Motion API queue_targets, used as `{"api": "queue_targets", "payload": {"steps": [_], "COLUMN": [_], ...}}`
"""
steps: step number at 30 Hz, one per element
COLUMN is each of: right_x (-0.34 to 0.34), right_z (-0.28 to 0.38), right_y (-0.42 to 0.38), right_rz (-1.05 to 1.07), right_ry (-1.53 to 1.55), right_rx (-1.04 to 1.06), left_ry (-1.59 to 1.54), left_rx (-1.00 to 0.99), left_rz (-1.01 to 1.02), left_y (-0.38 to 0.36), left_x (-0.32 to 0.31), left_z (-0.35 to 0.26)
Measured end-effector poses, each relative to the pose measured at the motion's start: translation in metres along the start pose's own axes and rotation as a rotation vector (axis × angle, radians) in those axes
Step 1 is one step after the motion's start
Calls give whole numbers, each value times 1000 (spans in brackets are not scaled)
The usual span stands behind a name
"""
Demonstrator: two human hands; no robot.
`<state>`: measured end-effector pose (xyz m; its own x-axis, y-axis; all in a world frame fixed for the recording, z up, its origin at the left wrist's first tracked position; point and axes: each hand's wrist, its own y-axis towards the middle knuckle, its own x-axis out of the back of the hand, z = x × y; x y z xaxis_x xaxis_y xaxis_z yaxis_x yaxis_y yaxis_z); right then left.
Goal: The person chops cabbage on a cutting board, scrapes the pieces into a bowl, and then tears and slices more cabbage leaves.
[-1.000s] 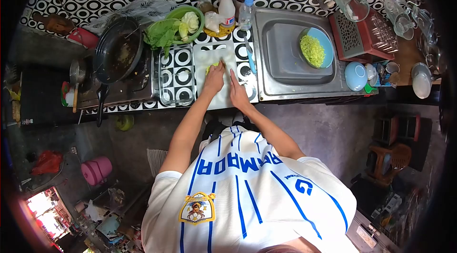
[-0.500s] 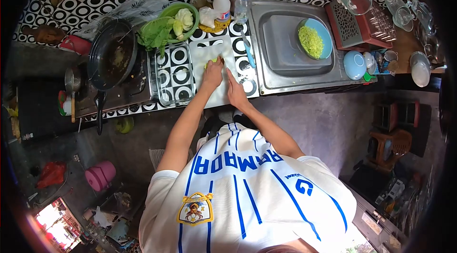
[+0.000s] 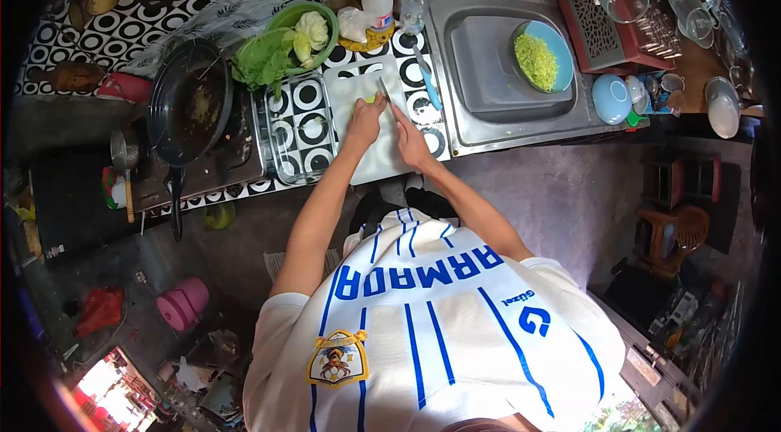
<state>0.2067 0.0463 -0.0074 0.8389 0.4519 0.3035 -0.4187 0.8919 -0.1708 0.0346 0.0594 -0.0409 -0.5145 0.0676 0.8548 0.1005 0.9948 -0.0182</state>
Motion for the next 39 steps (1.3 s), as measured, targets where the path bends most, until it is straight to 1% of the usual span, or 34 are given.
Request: {"api": "queue_targets", "payload": {"steps": [1, 2, 5, 7, 9, 11, 12, 14, 15, 16, 17, 19, 20, 23, 26, 29, 30, 33, 37, 39], "right_x": [0, -5, -9, -5, -6, -9, -7, -10, -10, -11, -10, -1, -8, -7, -6, 3, 6, 22, 25, 23], "right_z": [0, -4, -7, 3, 7, -7, -3, 5, 8, 13, 16, 27, 2, -16, -11, -4, 0, 14, 22, 14], "right_y": [7, 15, 24, 8, -7, -24, -25, -20, -14, -6, -8, -7, -11, -27, -10, 7, 2, -1, -6, -4], "right_rz": [-2, -43, -67, -33, -35, -61, -37, -1, 13, -16, 9, 46, -22, -49, -44, -7, -124, -91, -56, -60], "right_ry": [-1, -1, 14, -8, -24, -45, -32, -61, -77, -80, -74, -66, -69, -70, -91, -188, -196, -235, -274, -278], "right_rx": [-2, 85, 81, -34, -27, 81, 13, -43, -69, -76, -112, -177, -47, 99, 66, 7, 111, -67, 26, -10], "left_ry": [-10, -23, -42, -43, -40, -52, -36, 8, 11, 12, 13, -54, -90, -96, -66, -61, -60, -70, -139, -168], "left_rx": [-10, -19, 11, -6, -20, -17, 5, 47, 45, 44, 43, -9, -36, 28, -27, -53, -43, -25, -20, 24], "left_rz": [-27, -57, -85, -105, -123, -129, -68, 57, 57, 55, 59, -26, -68, -36, -54, -105, -100, -122, -161, -182], "left_y": [0, 1, 1, -1, 3, 3, 2, 2, 4, 6, 3, 1, 0, 2, 2, -2, -4, 0, -2, -5], "left_x": [-1, -2, 0, -7, -5, -5, -2, 14, 11, 5, -2, -1, 0, -1, -9, -7, -9, -9, -11, -8], "left_z": [0, -1, -4, -2, 3, 2, -3, -11, -8, -2, 3, 4, 4, 5, 11, 8, 8, 11, 12, 8]}}
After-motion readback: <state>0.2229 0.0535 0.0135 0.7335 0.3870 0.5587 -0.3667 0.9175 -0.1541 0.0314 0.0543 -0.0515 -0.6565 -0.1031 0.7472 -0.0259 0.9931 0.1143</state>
